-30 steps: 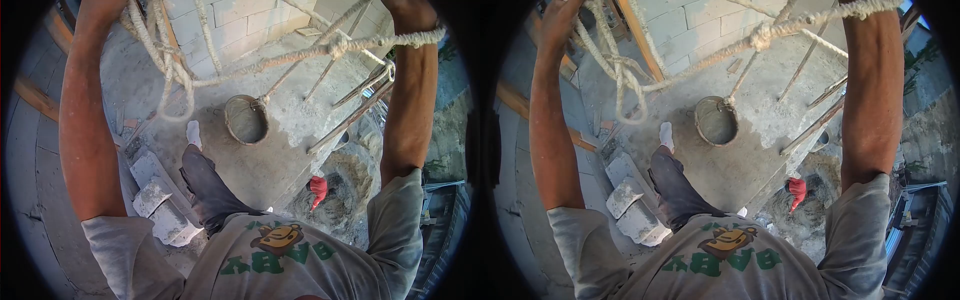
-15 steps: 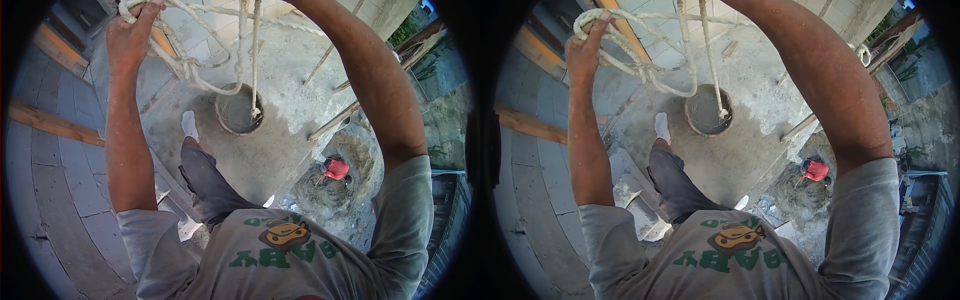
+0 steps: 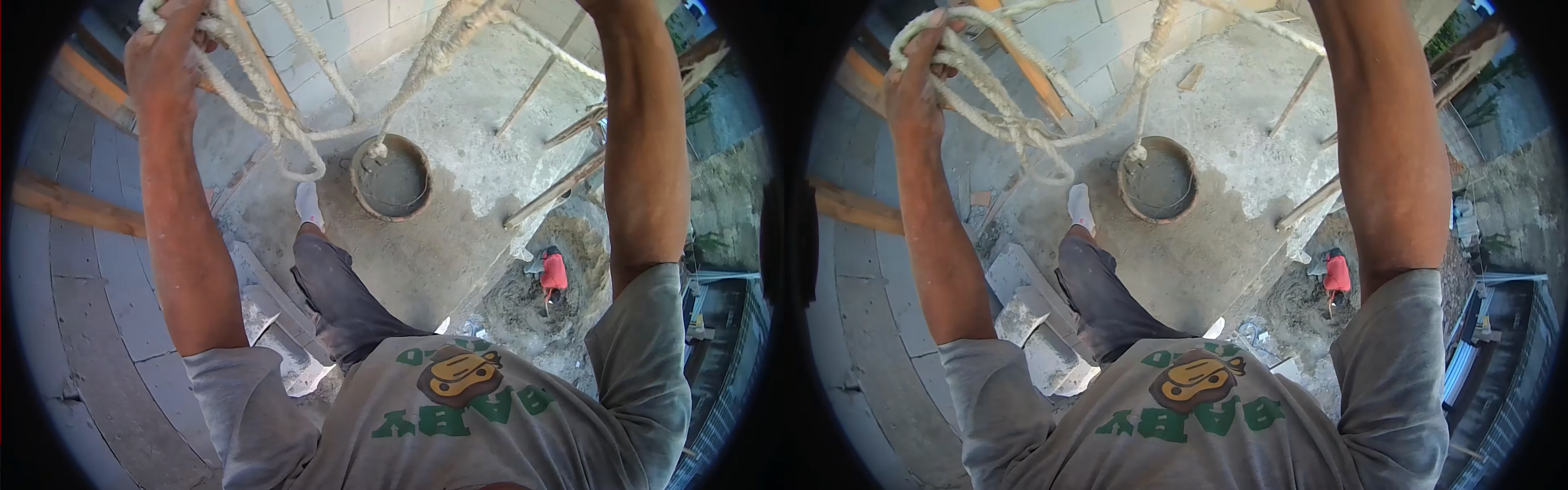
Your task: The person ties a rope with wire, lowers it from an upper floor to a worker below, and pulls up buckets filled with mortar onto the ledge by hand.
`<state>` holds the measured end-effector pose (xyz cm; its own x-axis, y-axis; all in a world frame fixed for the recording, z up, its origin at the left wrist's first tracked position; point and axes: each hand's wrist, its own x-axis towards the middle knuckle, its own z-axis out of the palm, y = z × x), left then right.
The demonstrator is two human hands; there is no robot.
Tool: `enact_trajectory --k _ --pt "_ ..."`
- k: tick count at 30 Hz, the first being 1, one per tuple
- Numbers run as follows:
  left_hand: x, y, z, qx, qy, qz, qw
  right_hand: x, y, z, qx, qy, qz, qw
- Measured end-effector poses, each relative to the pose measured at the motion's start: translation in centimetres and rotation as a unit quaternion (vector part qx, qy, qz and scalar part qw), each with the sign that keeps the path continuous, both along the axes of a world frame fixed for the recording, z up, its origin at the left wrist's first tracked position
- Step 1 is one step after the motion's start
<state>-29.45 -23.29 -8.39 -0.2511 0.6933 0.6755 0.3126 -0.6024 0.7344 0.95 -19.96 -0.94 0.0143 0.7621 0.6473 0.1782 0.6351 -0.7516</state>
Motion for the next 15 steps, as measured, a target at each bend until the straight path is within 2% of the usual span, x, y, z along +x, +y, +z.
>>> enact_trajectory --k 1,3,4,6,8,9,11,12,15 --pt "0.8 0.0 0.9 -0.002 -0.026 -0.019 0.999 1.7 -2.3 0.5 0.022 -0.011 -0.017 1.0" --pt "2.7 -0.5 2.9 0.018 -0.057 -0.149 0.987 5.2 -7.7 1.2 0.06 -0.037 -0.054 0.996" --pt "2.0 -0.7 4.7 -0.022 -0.034 -0.247 0.968 6.9 -10.4 1.5 0.076 -0.049 -0.072 0.993" --pt "5.3 -1.9 5.3 0.038 0.087 -0.306 0.947 9.7 -15.8 1.5 0.098 -0.074 -0.108 0.987" --pt "12.6 -5.4 4.8 0.069 0.07 -0.322 0.942 12.0 -20.5 1.4 0.107 -0.097 -0.141 0.98" --pt "15.7 -7.5 5.3 -0.009 -0.031 -0.372 0.928 13.1 -22.6 1.1 0.107 -0.106 -0.159 0.976" --pt "20.8 -10.3 5.1 -0.088 -0.042 -0.504 0.858 15.0 -26.6 0.2 0.097 -0.118 -0.195 0.969" --pt "23.0 -11.1 4.0 -0.082 0.039 -0.584 0.806 16.0 -28.2 -0.6 0.086 -0.12 -0.213 0.966" --pt "30.7 -15.6 0.3 -0.095 0.183 -0.616 0.76 19.5 -31.3 -5.2 0.0 -0.096 -0.265 0.959"
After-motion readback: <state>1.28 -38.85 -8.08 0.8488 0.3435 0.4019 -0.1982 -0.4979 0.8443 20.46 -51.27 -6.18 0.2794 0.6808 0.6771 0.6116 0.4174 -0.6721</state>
